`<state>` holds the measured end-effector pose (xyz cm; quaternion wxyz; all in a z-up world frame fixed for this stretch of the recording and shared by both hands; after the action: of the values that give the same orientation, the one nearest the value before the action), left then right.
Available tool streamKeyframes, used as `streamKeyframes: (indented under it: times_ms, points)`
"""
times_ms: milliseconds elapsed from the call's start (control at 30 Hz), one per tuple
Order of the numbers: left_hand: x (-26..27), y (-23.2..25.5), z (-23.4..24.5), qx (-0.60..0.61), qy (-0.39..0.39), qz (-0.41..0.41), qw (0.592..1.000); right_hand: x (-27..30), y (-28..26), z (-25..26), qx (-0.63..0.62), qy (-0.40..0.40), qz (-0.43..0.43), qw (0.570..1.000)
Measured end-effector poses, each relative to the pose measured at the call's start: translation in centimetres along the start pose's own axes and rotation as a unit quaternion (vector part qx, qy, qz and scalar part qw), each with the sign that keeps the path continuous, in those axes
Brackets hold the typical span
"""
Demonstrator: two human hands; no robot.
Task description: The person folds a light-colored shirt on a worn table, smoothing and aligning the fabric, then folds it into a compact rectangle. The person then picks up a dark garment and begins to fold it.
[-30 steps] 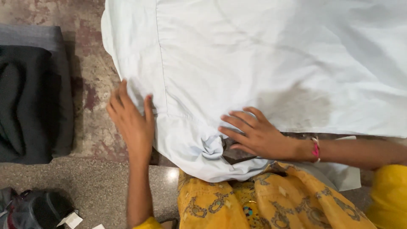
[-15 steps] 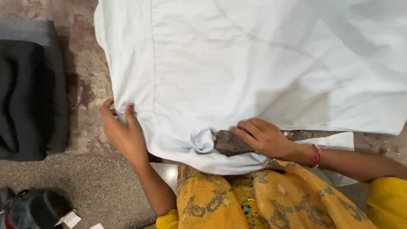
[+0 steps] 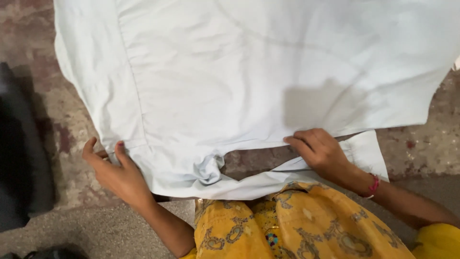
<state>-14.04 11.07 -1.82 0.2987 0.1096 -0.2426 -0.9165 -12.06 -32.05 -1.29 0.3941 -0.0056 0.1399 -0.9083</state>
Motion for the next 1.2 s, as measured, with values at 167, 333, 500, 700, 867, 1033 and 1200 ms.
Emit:
streamKeyframes:
  times_ms: [167,333,500,700,867,1033,1200]
  points:
    - [0.7,1.3,0.8,-0.063,0.025,-0.012,0.998,1.5,1.6,-0.2,0.032,0.025,-0.045,0.998]
    - [3.3,5.6,2.8,-0.211,0.115,-0.113,0.964,4.2,4.8,1.1,0.101,0.003,-0.146,0.984]
    - [10.9,15.3,-5.6,0.023,-0.226,-0.278,0.933,6.6,5.9,2.3,0.048,0.046,-0.235,0.97]
    - [16.6,23.1,-9.9,0.052,-0.318,-0.472,0.821,8.8,7.5,2.5,-0.003,0.054,-0.281,0.958]
    - [16.4,22.7,-10.5,-0.007,-0.317,-0.483,0.816,10.6,8.4,1.5,0.042,0.009,-0.253,0.966]
    - [16.9,22.3,-11.0,-0.01,-0.302,-0.478,0.825,12.8,10.6,1.4,0.06,0.02,-0.285,0.956]
    - [17.3,22.3,-10.9,-0.009,-0.31,-0.485,0.818,15.3,11.4,2.8,0.079,-0.005,-0.354,0.932]
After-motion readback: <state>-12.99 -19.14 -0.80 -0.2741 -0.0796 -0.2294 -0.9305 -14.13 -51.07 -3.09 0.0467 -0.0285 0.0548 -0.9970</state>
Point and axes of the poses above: each hand's wrist, its own x-axis away from the middle knuckle, its own z-axis out of the back of the hand, y = z × x, the point moved 6 cm from there along -x, towards the middle knuckle, and after that the axes turned 12 degrees about -y, right-handed, at the moved point
